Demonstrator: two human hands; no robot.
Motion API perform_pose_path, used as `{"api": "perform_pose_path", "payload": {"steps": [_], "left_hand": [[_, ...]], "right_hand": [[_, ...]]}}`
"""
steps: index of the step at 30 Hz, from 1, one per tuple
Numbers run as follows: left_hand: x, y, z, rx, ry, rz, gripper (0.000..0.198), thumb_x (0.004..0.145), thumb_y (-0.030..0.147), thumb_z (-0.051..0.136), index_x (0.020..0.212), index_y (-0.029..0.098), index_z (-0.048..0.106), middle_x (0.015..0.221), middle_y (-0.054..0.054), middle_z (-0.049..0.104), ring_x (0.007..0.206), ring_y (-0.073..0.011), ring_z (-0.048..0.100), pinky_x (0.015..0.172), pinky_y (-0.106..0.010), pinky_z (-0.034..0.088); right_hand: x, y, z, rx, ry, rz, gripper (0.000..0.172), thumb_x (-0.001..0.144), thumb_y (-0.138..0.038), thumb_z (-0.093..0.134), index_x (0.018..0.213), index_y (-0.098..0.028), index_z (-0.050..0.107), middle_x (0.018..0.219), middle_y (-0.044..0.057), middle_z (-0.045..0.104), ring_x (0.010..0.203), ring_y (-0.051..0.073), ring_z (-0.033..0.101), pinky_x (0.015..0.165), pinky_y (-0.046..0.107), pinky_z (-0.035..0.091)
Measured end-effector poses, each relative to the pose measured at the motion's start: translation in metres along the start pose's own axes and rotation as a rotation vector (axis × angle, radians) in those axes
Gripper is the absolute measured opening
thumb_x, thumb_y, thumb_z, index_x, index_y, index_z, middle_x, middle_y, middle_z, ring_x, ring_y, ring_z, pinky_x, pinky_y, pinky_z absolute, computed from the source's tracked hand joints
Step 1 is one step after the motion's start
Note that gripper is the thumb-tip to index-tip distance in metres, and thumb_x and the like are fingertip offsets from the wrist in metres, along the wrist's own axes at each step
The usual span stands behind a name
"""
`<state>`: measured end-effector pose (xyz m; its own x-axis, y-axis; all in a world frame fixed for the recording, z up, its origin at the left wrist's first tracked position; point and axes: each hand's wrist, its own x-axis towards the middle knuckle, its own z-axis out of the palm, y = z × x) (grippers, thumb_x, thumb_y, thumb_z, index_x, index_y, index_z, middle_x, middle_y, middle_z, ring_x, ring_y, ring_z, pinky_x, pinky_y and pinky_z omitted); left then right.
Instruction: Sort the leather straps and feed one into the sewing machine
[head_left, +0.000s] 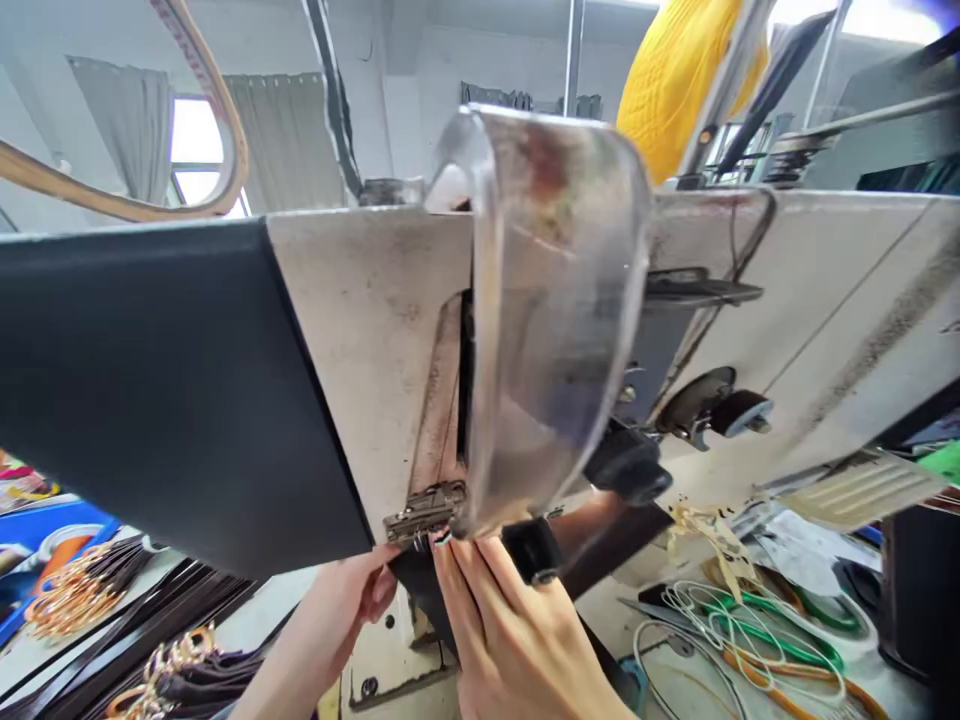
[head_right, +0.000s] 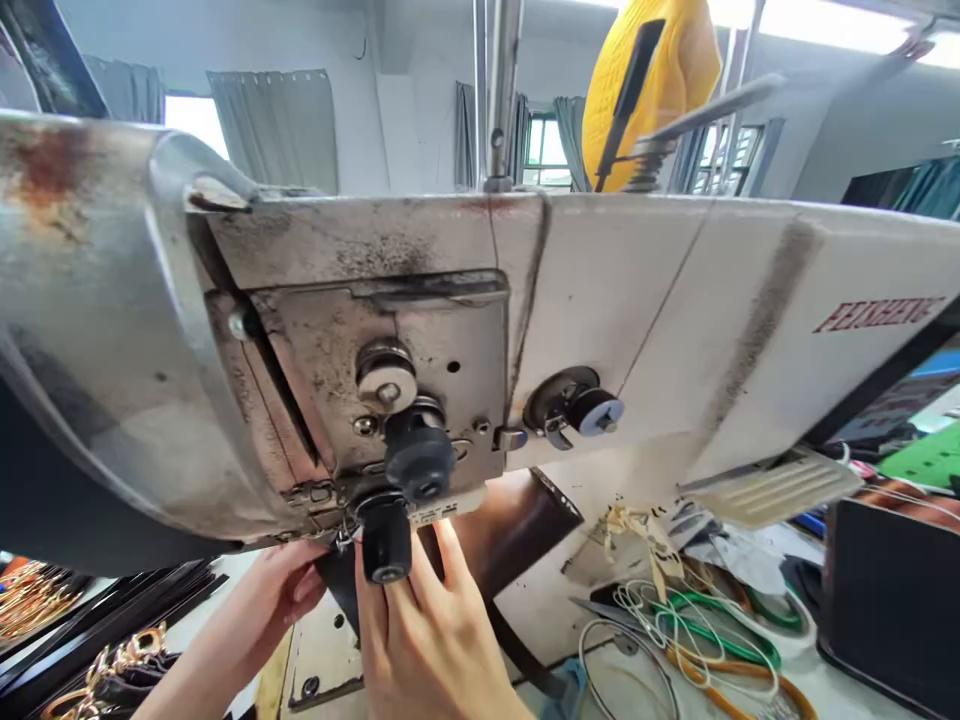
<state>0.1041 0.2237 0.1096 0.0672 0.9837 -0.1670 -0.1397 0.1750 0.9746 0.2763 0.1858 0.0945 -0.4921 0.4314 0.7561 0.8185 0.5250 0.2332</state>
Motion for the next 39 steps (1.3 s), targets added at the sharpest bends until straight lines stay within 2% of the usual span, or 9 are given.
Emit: {"api": "perform_pose_path", "payload": {"steps": [6,11,12,15,21,24,28,33,39], "left_hand": [[-0.013,-0.019,0.007,-0.026,0.076,0.026,0.051,0.059,0.065,0.079,0.064,0.016,0.065,0.047,0.001,0.055,0.042,-0.0129,0.050,0.041,-0.022,0.034],[-0.010,-0.013,-0.008,0.094,-0.012,0.100,0.045,0.068,0.059,0.080,0.063,0.016,0.069,0.054,-0.001,0.061,0.052,-0.0141,0.053,0.056,-0.025,0.045],[-0.009,-0.012,-0.012,0.120,-0.038,0.092,0.045,0.071,0.059,0.078,0.059,0.016,0.069,0.056,-0.002,0.063,0.057,-0.0148,0.055,0.061,-0.025,0.046],[-0.003,-0.014,-0.020,0.104,-0.010,0.039,0.043,0.073,0.055,0.075,0.055,0.018,0.068,0.060,-0.003,0.065,0.064,-0.0171,0.058,0.067,-0.026,0.047],[-0.001,-0.026,-0.011,0.087,0.083,0.049,0.035,0.067,0.049,0.081,0.063,0.017,0.066,0.057,0.001,0.060,0.053,-0.0135,0.049,0.049,-0.023,0.042],[-0.010,-0.025,0.001,0.112,0.054,0.094,0.037,0.068,0.047,0.082,0.083,0.016,0.069,0.068,-0.001,0.066,0.054,-0.0136,0.051,0.044,-0.021,0.040],[-0.023,-0.022,0.007,-0.064,0.051,0.092,0.041,0.059,0.043,0.089,0.084,0.017,0.070,0.083,-0.007,0.072,0.078,-0.0220,0.065,0.069,-0.029,0.054],[-0.012,-0.031,0.001,-0.031,0.162,0.060,0.051,0.062,0.063,0.084,0.064,0.014,0.068,0.052,0.002,0.055,0.050,-0.0113,0.047,0.048,-0.021,0.040],[-0.003,-0.040,0.004,0.015,0.119,0.081,0.067,0.057,0.079,0.077,0.053,0.013,0.065,0.045,0.001,0.055,0.040,-0.0089,0.044,0.038,-0.019,0.035]], "right_hand": [[-0.008,0.003,0.002,-0.036,0.104,-0.008,0.038,0.091,-0.012,0.042,0.119,-0.013,0.067,0.119,0.004,0.073,0.113,0.023,0.060,0.111,0.042,0.034],[0.032,0.054,-0.051,0.254,-0.223,-0.247,0.035,0.089,-0.043,0.065,0.119,-0.025,0.069,0.111,0.000,0.076,0.095,0.019,0.069,0.079,0.028,0.053],[0.039,0.063,-0.061,0.259,-0.325,-0.237,0.042,0.088,-0.041,0.067,0.127,-0.026,0.066,0.110,0.000,0.076,0.091,0.019,0.070,0.074,0.027,0.054],[0.044,0.069,-0.076,0.296,-0.334,-0.205,0.048,0.091,-0.028,0.061,0.139,-0.024,0.057,0.115,0.000,0.075,0.092,0.017,0.073,0.075,0.024,0.056],[0.030,0.050,-0.070,0.253,-0.305,-0.141,0.056,0.079,-0.025,0.070,0.134,-0.020,0.060,0.130,0.006,0.068,0.110,0.023,0.069,0.099,0.027,0.053],[0.036,0.055,-0.069,0.240,-0.390,-0.153,0.059,0.073,-0.014,0.063,0.132,-0.017,0.061,0.126,0.008,0.070,0.104,0.021,0.071,0.092,0.027,0.055],[0.043,0.065,-0.063,0.346,-0.318,-0.201,0.053,0.073,-0.015,0.054,0.125,-0.020,0.066,0.105,0.003,0.078,0.088,0.018,0.072,0.081,0.025,0.056],[0.038,0.064,-0.062,0.290,-0.345,-0.182,0.048,0.081,-0.015,0.058,0.128,-0.025,0.064,0.115,-0.002,0.075,0.086,0.019,0.071,0.075,0.028,0.056],[0.035,0.071,-0.067,0.352,-0.392,-0.196,0.032,0.091,-0.020,0.059,0.118,-0.033,0.068,0.093,-0.007,0.075,0.073,0.017,0.067,0.067,0.027,0.051]]}}
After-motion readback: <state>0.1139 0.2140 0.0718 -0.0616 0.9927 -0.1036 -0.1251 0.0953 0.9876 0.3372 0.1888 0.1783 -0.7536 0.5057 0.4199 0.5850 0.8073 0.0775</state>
